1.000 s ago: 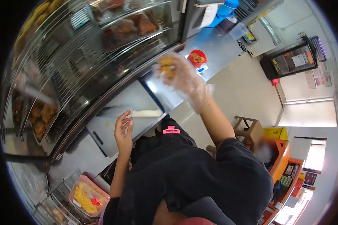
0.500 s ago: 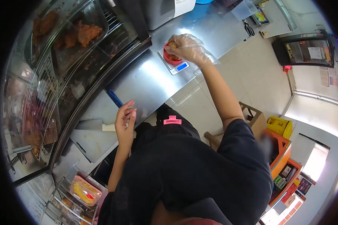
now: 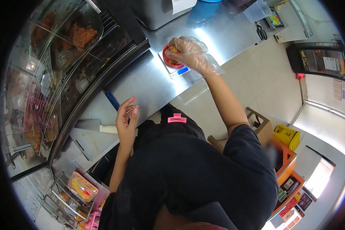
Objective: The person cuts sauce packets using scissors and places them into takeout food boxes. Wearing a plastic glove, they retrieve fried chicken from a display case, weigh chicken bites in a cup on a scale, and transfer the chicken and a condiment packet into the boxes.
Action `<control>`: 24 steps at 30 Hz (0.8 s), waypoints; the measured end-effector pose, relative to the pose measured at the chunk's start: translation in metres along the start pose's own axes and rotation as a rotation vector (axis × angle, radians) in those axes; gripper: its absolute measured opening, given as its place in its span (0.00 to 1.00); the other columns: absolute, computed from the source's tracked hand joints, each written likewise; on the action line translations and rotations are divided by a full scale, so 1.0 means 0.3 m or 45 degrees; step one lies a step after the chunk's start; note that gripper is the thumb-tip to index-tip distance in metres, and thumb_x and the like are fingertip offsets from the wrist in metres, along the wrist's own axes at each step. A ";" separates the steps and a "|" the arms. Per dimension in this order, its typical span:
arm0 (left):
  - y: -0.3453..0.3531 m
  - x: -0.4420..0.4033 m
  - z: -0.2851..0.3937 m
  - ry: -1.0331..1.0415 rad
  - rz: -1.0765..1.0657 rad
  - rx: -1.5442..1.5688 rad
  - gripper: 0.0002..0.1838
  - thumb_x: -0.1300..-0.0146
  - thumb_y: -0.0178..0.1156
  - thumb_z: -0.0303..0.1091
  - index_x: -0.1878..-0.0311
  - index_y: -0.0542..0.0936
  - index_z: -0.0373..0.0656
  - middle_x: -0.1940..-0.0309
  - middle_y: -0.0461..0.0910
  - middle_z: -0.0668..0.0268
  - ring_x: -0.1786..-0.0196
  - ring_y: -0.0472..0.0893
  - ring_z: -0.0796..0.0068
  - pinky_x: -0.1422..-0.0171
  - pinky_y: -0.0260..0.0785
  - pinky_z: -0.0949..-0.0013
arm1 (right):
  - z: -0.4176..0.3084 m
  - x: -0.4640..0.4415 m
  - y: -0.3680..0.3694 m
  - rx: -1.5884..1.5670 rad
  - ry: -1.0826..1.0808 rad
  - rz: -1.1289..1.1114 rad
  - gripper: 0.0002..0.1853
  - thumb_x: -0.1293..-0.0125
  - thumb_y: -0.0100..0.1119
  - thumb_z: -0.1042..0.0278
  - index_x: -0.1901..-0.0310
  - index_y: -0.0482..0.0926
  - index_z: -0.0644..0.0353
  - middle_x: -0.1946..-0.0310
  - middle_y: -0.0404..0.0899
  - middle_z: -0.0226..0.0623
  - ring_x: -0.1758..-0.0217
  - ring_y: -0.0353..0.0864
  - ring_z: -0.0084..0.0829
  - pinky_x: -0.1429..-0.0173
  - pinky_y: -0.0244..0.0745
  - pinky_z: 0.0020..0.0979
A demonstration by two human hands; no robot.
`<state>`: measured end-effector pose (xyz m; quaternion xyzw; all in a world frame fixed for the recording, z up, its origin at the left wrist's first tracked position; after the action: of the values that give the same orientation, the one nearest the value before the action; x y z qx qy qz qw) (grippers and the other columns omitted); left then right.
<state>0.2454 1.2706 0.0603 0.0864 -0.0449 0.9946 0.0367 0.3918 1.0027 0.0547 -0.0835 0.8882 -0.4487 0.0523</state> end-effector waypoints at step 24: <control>0.008 0.016 -0.003 -0.029 0.041 -0.018 0.17 0.35 0.53 0.25 0.43 0.72 0.38 0.44 0.72 0.62 0.49 0.75 0.76 0.42 0.65 0.72 | 0.081 0.017 -0.079 -0.769 0.265 0.069 0.20 0.42 0.63 0.65 0.51 0.76 0.70 0.61 0.82 0.44 0.60 0.83 0.30 0.54 0.76 0.29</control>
<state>0.2402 1.2687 0.0600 0.0968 -0.0537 0.9936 0.0209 0.3932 0.9686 0.0592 -0.0251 0.9838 -0.1693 -0.0541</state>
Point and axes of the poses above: each hand's wrist, its own x-axis away from the middle knuckle, its own y-axis out of the palm, z = x × y, the point moved 1 cm from there along -x, towards the middle knuckle
